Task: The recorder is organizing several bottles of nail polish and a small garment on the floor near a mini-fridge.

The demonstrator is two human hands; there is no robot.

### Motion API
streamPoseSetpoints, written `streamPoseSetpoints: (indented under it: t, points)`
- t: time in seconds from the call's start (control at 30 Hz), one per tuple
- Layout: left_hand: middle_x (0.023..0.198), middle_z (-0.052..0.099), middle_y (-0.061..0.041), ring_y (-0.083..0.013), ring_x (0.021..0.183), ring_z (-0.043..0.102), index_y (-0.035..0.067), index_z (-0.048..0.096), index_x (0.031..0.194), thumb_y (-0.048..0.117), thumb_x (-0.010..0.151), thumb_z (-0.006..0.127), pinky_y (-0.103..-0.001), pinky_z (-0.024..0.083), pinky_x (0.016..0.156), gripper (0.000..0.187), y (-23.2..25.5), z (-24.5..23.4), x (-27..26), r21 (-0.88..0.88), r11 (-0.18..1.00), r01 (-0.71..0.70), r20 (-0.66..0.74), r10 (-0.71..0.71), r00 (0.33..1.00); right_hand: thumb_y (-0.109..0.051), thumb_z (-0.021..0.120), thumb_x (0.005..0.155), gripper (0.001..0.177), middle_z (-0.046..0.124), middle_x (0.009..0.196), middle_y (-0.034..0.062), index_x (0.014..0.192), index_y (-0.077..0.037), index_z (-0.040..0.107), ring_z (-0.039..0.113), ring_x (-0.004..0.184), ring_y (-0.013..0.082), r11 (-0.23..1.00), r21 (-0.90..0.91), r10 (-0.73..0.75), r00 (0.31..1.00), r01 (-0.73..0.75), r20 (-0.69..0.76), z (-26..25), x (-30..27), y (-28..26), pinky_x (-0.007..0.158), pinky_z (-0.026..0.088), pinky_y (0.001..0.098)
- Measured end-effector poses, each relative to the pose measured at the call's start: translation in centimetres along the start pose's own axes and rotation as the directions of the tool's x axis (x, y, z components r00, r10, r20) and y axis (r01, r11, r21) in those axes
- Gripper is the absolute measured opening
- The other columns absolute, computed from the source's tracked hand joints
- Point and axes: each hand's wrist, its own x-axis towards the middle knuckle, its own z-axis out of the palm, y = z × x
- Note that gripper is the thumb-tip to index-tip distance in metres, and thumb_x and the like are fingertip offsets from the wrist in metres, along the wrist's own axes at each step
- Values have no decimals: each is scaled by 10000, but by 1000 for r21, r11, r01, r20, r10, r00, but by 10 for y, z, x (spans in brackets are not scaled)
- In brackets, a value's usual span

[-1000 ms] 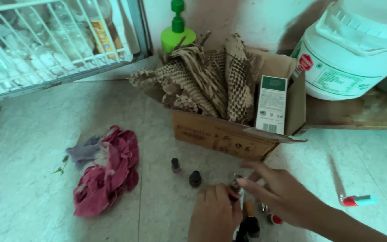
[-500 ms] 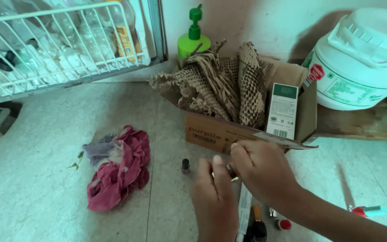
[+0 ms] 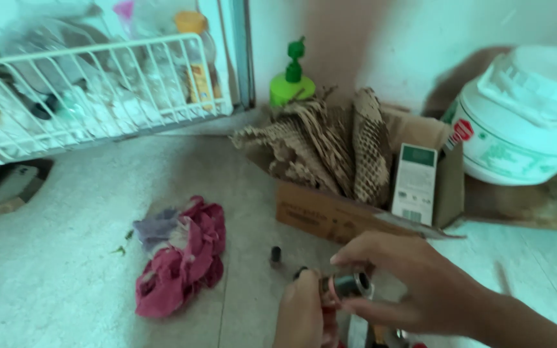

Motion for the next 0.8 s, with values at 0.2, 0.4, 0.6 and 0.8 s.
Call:
streamPoseSetpoints:
  t: [0.2, 0.4, 0.6, 0.8]
  points:
    - [590, 397, -44, -174, 447, 345, 98, 536, 748, 389, 1027, 459, -352, 326, 486, 410, 2, 0, 24, 34, 982, 188, -258, -173, 950, -526, 681, 930, 473, 804, 1024, 36, 1209, -145, 713, 782, 887, 181, 804, -191, 585, 691, -563, 425, -3, -3, 4, 748, 610, 350]
    - [610, 355, -32, -168, 454, 352, 85, 533, 765, 343, 999, 540, -346, 347, 505, 349, -20, -10, 42, -13, 1000, -23, -189, 20, 982, -437, 745, 859, 766, 757, 1224, -69, 1549, -310, 436, 800, 956, 159, 546, -235, 781, 388, -804, 489, -11, -2, -4, 834, 637, 311]
    - [645, 424, -7, -153, 519, 439, 71, 576, 780, 285, 993, 566, -358, 415, 552, 302, -28, -10, 53, -119, 983, -141, -166, 120, 979, -371, 809, 866, 624, 668, 1283, 151, 1382, -89, 599, 697, 1096, 322, 926, 132, 335, 931, -355, 147, -10, -11, -10, 818, 559, 464]
    - [741, 465, 15, -122, 632, 523, 90, 521, 826, 309, 1037, 533, -334, 500, 663, 304, -68, -42, 106, 256, 758, -600, 102, 595, 797, -317, 727, 946, 368, 722, 1322, 60, 1302, -224, 724, 705, 1141, 257, 969, -71, 247, 938, -236, 243, -7, -42, 17, 842, 585, 359]
